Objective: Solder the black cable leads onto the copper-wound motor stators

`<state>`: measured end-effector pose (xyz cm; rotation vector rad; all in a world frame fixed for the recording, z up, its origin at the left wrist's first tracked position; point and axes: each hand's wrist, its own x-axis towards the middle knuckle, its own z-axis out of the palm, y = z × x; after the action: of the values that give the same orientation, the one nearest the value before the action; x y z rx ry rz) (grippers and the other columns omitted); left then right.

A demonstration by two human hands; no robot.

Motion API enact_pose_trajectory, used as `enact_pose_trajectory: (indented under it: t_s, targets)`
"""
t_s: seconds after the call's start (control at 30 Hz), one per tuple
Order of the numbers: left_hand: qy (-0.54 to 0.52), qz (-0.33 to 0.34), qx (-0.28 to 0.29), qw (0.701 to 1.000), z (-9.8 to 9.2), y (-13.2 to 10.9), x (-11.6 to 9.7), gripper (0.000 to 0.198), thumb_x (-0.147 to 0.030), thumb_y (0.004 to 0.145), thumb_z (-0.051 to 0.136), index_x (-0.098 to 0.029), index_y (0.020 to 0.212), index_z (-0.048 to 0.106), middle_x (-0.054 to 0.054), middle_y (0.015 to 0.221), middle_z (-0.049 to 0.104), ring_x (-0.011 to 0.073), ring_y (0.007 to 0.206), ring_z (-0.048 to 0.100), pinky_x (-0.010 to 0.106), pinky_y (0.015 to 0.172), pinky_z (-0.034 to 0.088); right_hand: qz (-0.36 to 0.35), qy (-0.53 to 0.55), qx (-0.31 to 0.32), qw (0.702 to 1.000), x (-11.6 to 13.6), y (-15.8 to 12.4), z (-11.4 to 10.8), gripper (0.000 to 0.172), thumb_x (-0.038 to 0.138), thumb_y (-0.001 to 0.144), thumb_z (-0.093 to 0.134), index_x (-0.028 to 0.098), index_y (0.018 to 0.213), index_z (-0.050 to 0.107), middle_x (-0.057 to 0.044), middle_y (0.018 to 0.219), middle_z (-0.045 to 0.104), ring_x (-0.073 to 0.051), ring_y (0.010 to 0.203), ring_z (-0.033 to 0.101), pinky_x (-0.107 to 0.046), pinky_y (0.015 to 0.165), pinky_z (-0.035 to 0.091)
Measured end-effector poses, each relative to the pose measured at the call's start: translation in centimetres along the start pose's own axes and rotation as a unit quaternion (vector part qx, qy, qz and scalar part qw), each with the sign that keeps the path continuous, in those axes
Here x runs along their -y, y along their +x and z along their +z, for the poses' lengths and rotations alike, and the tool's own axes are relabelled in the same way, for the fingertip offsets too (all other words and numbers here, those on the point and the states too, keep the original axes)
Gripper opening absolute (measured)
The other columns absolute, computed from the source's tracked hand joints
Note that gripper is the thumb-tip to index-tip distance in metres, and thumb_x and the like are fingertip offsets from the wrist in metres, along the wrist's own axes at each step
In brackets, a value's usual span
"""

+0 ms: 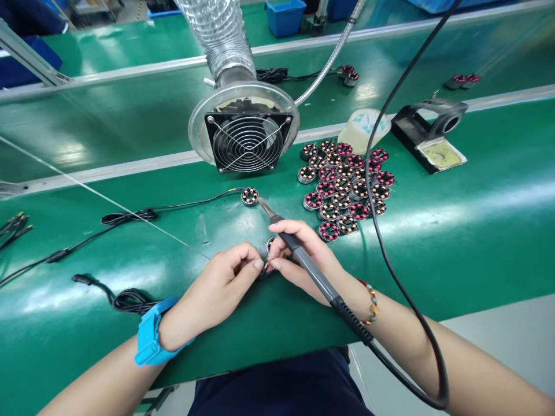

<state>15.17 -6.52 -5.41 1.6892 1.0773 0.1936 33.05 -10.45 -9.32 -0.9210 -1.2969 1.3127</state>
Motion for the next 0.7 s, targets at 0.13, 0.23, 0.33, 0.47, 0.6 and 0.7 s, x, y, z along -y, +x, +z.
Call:
enact_pose_trajectory:
  t_s: [0.13,0.23,0.33,0.47,0.6,0.7]
  targets:
    - [0.007,-0.003,0.010,1.000,0.08,-0.07,-0.03,0.023,-0.033,0.089,0.044,-0.018,0.071,0.048,-0.004,0.064,0.042,0.0106,0.061,0.037,0.022,0.056,0.031,-0.015,-0.022,-0.004,1.000,-0.02,-0.07,0.04,0.040,0.012,0.083,0.057,0.024,0.119,0.043,0.001,0.086,0.057,-0.010,0.073,0.060,-0.026,0.070,0.054]
    - [0.004,0.002,0.011,1.000,0.12,-0.03,0.09,0.022,-0.031,0.089,0.045,-0.018,0.071,0.047,-0.004,0.064,0.041,0.0103,0.061,0.037,0.022,0.057,0.031,-0.025,-0.037,-0.001,0.999,0.02,-0.08,0.03,0.039,0.011,0.084,0.057,0.024,0.118,0.044,0.001,0.085,0.057,-0.010,0.074,0.060,-0.026,0.071,0.055]
    - [-0.008,0.018,0.016,1.000,0.12,-0.01,0.17,0.022,-0.031,0.091,0.046,-0.018,0.073,0.049,-0.004,0.068,0.046,0.0103,0.065,0.040,0.022,0.060,0.034,-0.049,-0.066,0.001,0.997,0.16,-0.17,0.02,0.035,0.010,0.086,0.055,0.024,0.116,0.045,0.001,0.085,0.056,-0.010,0.076,0.059,-0.025,0.073,0.054]
    - [-0.110,-0.007,0.073,0.991,0.09,-0.07,0.17,0.020,-0.034,0.093,0.043,-0.019,0.087,0.054,-0.002,0.078,0.055,0.0111,0.071,0.049,0.023,0.067,0.040,-0.094,-0.101,0.006,0.990,0.25,-0.41,0.11,0.033,0.009,0.089,0.052,0.025,0.117,0.045,0.001,0.088,0.055,-0.009,0.075,0.058,-0.022,0.070,0.052]
    - [-0.146,-0.022,0.068,0.987,0.01,0.20,0.27,0.016,-0.032,0.088,0.050,-0.017,0.082,0.054,-0.002,0.073,0.052,0.0102,0.067,0.045,0.023,0.062,0.038,-0.112,-0.142,-0.006,0.984,0.27,-0.52,0.30,0.033,0.009,0.089,0.053,0.025,0.117,0.045,0.001,0.088,0.057,-0.010,0.076,0.058,-0.025,0.073,0.052]
    - [-0.121,-0.031,0.030,0.992,-0.11,0.87,0.56,0.017,-0.032,0.083,0.053,-0.017,0.075,0.054,-0.003,0.067,0.048,0.0100,0.063,0.040,0.022,0.058,0.033,-0.114,-0.192,-0.010,0.975,0.27,-0.41,0.20,0.038,0.009,0.088,0.053,0.025,0.121,0.044,0.000,0.092,0.059,-0.013,0.084,0.060,-0.029,0.081,0.052]
